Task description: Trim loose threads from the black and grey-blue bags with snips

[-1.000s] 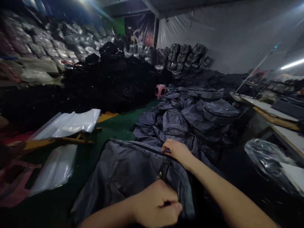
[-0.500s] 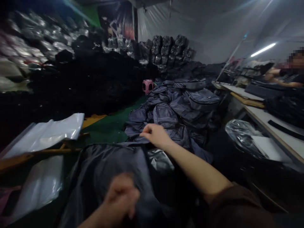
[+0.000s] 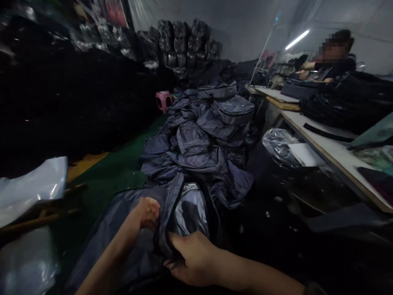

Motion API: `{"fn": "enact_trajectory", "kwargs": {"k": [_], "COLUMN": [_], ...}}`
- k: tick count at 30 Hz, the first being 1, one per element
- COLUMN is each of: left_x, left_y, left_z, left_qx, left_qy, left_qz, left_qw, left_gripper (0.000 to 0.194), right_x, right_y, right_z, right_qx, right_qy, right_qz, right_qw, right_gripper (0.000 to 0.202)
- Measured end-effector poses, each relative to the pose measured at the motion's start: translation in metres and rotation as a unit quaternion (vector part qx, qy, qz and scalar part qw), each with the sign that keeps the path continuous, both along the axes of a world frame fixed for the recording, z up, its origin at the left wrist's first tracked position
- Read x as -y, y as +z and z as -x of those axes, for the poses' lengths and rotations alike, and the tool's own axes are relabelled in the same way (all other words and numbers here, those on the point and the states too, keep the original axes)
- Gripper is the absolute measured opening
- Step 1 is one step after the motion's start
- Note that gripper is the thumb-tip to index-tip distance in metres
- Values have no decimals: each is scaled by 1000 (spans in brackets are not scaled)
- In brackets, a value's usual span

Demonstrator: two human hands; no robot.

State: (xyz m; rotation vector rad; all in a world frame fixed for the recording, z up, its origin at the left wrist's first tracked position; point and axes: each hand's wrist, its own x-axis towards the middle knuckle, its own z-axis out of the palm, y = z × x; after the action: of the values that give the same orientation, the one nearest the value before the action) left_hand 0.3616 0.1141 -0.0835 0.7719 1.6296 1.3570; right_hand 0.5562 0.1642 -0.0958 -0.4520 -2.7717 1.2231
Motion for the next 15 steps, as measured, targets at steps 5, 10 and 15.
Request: {"fn": "enact_trajectory", "kwargs": {"k": [5,10,15], "left_x": [8,25,56], "left_y": [-3,-2,4], "left_z": [-17,5,48], "left_qx": [-221,-45,-125], "left_qy": [-37,106,305], "left_qz": [81,118,100], "left_qw": [971,986,939], "left_gripper": [32,36,36], "right_x": [4,-37,-91], "right_y": [-12,-54,-99], "right_z": [18,6,-21], "right_qx": [-47,-105,-75], "right_qy": [137,-245,-428], "right_qz": [5,188,204], "right_qw": [989,945,877], "right_gripper": [60,33,42]}}
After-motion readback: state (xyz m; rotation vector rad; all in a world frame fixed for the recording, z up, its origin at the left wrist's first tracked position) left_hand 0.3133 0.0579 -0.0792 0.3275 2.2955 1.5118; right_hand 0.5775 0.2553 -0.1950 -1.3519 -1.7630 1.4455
